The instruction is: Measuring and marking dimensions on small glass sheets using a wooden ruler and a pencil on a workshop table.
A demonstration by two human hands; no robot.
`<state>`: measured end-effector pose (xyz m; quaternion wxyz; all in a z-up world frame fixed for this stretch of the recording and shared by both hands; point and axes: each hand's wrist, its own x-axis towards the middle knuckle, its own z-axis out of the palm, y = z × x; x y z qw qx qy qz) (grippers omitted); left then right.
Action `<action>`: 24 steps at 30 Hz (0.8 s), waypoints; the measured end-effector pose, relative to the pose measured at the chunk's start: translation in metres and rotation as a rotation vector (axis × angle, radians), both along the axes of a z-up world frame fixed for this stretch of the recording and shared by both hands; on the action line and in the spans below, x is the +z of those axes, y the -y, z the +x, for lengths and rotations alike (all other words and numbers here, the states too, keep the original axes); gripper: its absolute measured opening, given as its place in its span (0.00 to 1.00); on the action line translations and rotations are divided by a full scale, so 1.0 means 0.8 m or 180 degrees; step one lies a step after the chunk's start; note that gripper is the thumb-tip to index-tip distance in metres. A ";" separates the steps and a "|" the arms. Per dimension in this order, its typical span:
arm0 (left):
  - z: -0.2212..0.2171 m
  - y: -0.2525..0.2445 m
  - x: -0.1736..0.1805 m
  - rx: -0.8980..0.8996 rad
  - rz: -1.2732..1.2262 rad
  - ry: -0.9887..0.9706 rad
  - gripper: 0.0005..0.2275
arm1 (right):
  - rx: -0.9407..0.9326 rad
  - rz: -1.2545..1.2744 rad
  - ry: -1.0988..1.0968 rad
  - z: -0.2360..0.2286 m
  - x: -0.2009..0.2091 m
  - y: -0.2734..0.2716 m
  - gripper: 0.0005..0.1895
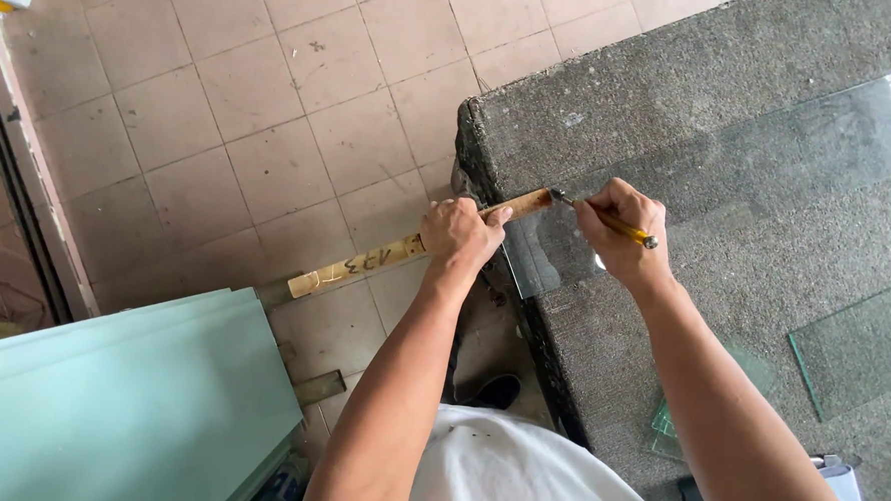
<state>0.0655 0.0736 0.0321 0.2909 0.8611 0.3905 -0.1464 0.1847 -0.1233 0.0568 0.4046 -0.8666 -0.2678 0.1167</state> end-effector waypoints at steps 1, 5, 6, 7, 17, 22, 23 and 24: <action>-0.001 -0.001 0.001 0.0016 -0.0009 -0.0003 0.26 | 0.0016 -0.0009 -0.0003 -0.001 0.001 -0.004 0.04; -0.004 -0.001 0.001 0.0038 -0.0083 0.0081 0.25 | 0.0060 0.0063 -0.0128 0.000 0.000 -0.010 0.05; -0.005 0.000 0.001 0.0055 -0.0100 0.0113 0.25 | 0.0079 0.0067 -0.0116 0.002 -0.001 -0.009 0.05; -0.004 -0.001 0.002 0.0062 -0.0115 0.0119 0.25 | 0.0086 0.0052 -0.0110 0.005 -0.007 -0.010 0.05; -0.003 0.003 0.017 0.0092 -0.0289 -0.0097 0.29 | 0.0345 -0.0002 0.0016 0.018 -0.022 -0.010 0.06; -0.008 0.019 0.023 0.0078 -0.0185 -0.0150 0.27 | 0.0507 0.0150 0.0085 0.013 -0.031 0.011 0.06; -0.011 0.022 0.020 0.0082 -0.0230 -0.0079 0.26 | 0.0465 0.0149 0.0026 0.008 -0.031 0.017 0.06; -0.015 0.025 0.017 0.0086 -0.0276 -0.0009 0.25 | 0.0424 0.0147 -0.0034 0.003 -0.031 0.022 0.06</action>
